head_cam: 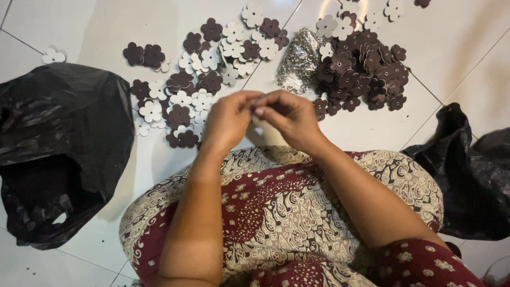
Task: The person sits on a tiled floor and assembles flower-shaped decorative pieces by inserting small metal fasteners through the center of each piece. The person repeatedly picks up a piece, aligns it, and presses the fastener into place, then sets the assembled piece aside.
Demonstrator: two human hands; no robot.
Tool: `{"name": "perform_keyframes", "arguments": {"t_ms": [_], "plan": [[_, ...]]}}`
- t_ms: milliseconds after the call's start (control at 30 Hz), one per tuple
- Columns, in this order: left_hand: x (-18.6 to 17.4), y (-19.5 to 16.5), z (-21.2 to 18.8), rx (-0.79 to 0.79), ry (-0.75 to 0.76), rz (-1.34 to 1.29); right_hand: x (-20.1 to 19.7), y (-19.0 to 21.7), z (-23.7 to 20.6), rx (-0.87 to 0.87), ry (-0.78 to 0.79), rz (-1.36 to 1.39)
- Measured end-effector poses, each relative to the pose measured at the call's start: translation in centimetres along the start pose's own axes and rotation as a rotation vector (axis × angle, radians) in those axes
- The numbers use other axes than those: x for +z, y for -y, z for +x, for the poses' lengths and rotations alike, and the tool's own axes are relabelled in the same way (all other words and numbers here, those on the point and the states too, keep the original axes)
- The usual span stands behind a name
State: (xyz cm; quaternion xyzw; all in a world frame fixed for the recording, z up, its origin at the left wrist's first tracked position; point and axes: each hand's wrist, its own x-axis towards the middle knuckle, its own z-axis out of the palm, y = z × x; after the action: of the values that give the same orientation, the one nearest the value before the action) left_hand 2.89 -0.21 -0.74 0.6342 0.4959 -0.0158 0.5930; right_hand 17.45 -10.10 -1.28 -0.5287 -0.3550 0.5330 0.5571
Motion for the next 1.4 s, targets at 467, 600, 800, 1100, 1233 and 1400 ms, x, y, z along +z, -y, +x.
{"name": "perform_keyframes", "arguments": {"t_ms": [467,600,800,1100,1233,1400], "plan": [[0.4,0.1,0.6,0.054,-0.053,-0.325,-1.9,0.8,0.7,0.225,-0.269,-0.084],[0.6,0.3,0.8,0.131,-0.046,-0.415,-1.4,0.2,0.6,0.183,-0.234,-0.113],[0.7,0.4,0.7,0.181,-0.017,-0.463,-1.0,-0.4,0.5,0.148,-0.283,-0.142],[0.9,0.7,0.6,0.189,-0.047,-0.371,-1.0,-0.3,0.2,0.118,-0.226,-0.279],[0.8,0.5,0.4,0.193,-0.006,-0.433,-0.9,-0.4,0.3,0.136,-0.231,-0.25],[0.4,0.0,0.0,0.102,-0.026,-0.337,-1.0,-0.4,0.4,0.108,-0.232,-0.306]]}}
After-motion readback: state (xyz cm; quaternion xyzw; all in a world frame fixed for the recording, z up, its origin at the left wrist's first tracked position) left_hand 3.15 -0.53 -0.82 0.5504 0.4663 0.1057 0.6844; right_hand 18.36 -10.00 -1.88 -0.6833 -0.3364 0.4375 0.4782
